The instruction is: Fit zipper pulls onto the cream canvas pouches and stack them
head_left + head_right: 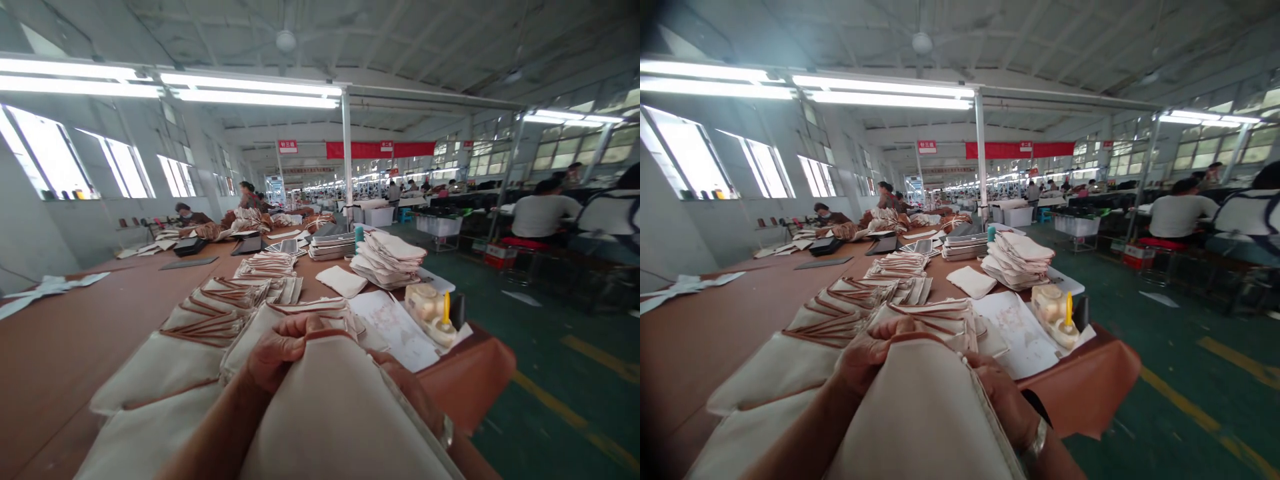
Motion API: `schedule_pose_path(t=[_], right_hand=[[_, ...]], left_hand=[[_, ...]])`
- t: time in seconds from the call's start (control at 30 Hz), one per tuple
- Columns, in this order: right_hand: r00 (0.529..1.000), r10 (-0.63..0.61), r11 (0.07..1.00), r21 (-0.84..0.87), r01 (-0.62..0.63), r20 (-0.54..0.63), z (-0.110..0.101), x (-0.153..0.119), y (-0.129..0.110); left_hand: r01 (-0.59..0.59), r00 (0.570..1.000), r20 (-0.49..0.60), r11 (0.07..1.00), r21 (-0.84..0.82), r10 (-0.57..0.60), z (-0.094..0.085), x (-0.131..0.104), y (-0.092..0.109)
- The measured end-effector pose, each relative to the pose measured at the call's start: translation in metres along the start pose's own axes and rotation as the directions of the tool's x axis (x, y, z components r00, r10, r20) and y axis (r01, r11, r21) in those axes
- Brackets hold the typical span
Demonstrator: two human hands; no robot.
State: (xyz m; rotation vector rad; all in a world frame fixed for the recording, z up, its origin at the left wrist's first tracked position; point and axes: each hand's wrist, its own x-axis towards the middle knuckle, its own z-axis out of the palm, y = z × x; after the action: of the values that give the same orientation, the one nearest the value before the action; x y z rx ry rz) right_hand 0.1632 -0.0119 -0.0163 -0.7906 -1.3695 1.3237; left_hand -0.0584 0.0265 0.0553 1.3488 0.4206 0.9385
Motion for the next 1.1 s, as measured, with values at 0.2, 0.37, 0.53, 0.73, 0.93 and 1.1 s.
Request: schedule_pose_path(t=[0.2, 0.37, 0.53, 0.73, 0.93, 1.1], right_hand=[[0.999, 0.04, 0.994, -0.104, -0.038, 0.012, -0.013, -0.033, -0.012], [0.956, -0.269, 0.71, -0.646, 0.28, 0.118, 0.004, -0.047, -0.016], [0.953, -0.263, 0.641, -0.711, 0.289, 0.15, 0.015, -0.063, -0.008], [0.947, -0.202, 0.563, -0.761, 0.322, 0.251, 0.017, -0.078, -0.034], [0.934, -0.202, 0.53, -0.769, 0.357, 0.295, 0.02, -0.08, -0.043], [0.996, 0.037, 0.853, -0.523, 0.009, 0.076, 0.024, -0.071, -0.042]], left_hand=[[0.142, 0.977, 0.123, 0.962, 0.234, -0.175, -0.034, -0.019, 0.008], [0.233, 0.917, 0.188, 0.857, 0.459, -0.35, -0.013, -0.026, -0.014], [0.184, 0.952, 0.115, 0.831, 0.524, -0.283, 0.023, -0.036, -0.036], [0.084, 0.983, 0.062, 0.731, 0.677, -0.171, 0.046, -0.053, -0.029], [0.108, 0.982, 0.045, 0.741, 0.662, -0.183, 0.055, -0.063, -0.01], [0.101, 0.975, 0.087, 0.753, 0.65, -0.206, 0.056, -0.065, -0.003]])
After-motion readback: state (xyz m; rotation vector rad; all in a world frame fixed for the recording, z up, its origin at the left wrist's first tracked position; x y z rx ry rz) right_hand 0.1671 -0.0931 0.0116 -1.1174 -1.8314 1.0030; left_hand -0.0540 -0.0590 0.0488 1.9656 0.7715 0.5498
